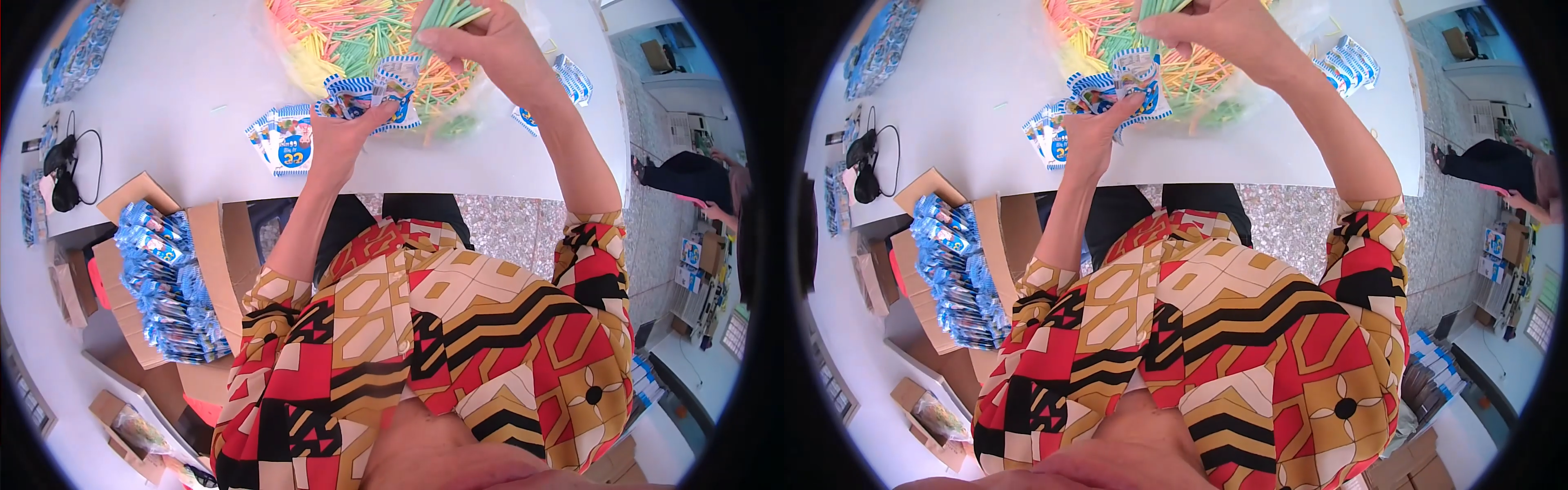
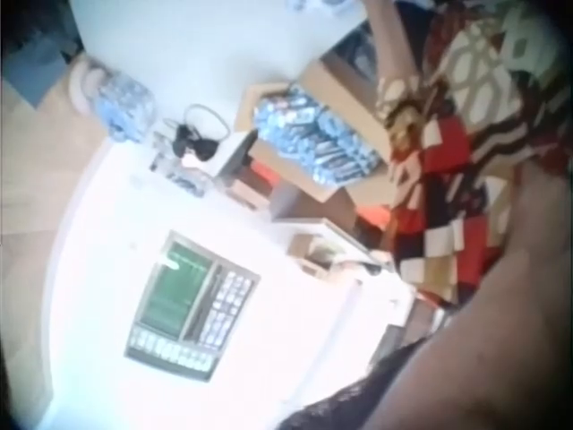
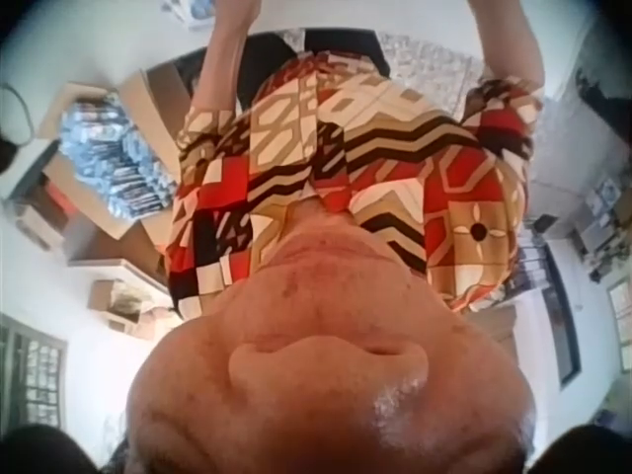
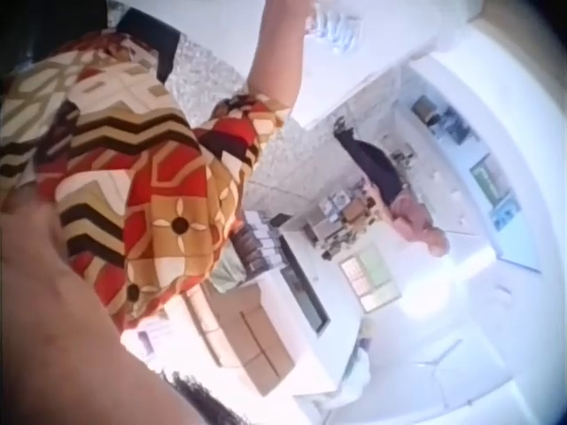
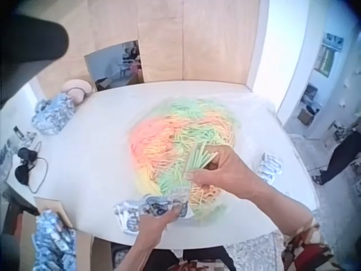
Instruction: The recorder is packaging bundles of colorful strings into individual plastic bags.
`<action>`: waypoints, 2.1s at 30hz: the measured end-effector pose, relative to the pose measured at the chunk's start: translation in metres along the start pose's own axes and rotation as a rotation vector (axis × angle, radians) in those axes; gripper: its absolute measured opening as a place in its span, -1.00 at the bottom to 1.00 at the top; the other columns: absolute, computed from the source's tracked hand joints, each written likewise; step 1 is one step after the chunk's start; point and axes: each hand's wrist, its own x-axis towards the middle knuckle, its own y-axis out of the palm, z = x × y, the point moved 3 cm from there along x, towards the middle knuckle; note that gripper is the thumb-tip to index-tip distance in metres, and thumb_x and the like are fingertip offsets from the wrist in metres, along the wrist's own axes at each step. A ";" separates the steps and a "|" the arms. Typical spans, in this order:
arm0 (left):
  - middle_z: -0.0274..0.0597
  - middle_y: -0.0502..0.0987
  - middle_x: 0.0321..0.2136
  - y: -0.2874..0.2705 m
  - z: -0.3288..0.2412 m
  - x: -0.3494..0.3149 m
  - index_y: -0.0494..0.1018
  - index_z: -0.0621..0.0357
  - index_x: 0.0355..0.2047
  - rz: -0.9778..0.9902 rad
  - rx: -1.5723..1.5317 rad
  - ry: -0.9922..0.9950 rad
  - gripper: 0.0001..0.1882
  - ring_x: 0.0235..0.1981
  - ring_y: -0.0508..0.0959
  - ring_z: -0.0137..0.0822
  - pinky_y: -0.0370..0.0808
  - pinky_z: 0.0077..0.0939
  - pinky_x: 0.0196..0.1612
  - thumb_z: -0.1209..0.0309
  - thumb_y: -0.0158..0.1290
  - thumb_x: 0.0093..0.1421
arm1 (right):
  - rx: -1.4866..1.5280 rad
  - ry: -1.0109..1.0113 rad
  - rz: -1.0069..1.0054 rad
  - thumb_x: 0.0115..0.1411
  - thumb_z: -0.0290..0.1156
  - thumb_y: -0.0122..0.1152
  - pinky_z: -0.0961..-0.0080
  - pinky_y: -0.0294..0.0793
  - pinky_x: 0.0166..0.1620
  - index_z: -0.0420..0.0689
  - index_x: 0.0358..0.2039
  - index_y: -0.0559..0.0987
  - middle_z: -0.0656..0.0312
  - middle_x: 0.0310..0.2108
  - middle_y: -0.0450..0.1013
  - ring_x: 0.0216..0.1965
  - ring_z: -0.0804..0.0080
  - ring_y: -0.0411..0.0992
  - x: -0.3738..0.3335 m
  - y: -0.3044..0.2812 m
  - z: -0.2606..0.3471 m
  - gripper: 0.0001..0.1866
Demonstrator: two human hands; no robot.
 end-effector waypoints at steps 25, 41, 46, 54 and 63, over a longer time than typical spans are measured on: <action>-0.32 0.55 -0.44 0.008 0.004 0.008 0.50 0.23 -0.36 0.010 0.012 0.066 -0.75 -0.45 0.50 -0.56 0.45 -0.68 -0.36 0.52 0.29 -0.06 | -0.134 -0.838 0.275 0.16 -0.48 0.16 0.73 0.35 -0.41 -0.24 -0.23 0.54 0.34 -0.43 0.42 -0.43 0.69 0.35 0.004 0.011 -0.003 -0.82; -0.28 0.57 -0.42 0.014 -0.006 0.010 0.52 0.26 -0.31 0.031 0.051 0.095 -0.72 -0.44 0.52 -0.55 0.46 -0.66 -0.33 0.49 0.30 -0.06 | -0.423 -0.295 0.039 0.36 -0.16 -0.29 0.39 0.19 0.15 -0.27 -0.15 0.54 0.03 -0.06 0.43 0.04 0.25 0.32 0.008 0.005 0.000 -0.51; -0.28 0.57 -0.41 0.015 -0.008 0.009 0.50 0.25 -0.29 0.043 0.067 0.109 -0.70 -0.42 0.53 -0.54 0.47 -0.65 -0.31 0.50 0.29 -0.06 | -0.348 -0.192 0.121 0.36 -0.15 -0.27 0.38 0.17 0.17 -0.28 -0.07 0.48 0.02 0.01 0.37 0.06 0.20 0.30 0.007 0.011 -0.012 -0.52; -0.26 0.55 -0.33 0.010 -0.007 0.009 0.47 0.23 -0.23 0.053 -0.057 0.090 -0.68 -0.36 0.53 -0.50 0.49 -0.60 -0.27 0.57 0.25 -0.03 | -0.159 -0.080 0.077 0.32 -0.13 -0.15 0.37 0.32 0.01 -0.26 -0.03 0.43 0.11 -0.09 0.39 -0.04 0.33 0.35 -0.003 0.003 -0.001 -0.55; -0.25 0.56 -0.37 0.022 -0.009 0.007 0.47 0.25 -0.22 0.097 -0.027 -0.011 -0.68 -0.35 0.55 -0.48 0.50 -0.59 -0.27 0.57 0.24 -0.02 | -0.310 -0.170 -0.089 0.23 -0.48 0.07 0.68 0.44 -0.21 -0.25 -0.14 0.52 0.25 -0.33 0.52 -0.29 0.64 0.45 -0.030 -0.007 -0.049 -0.78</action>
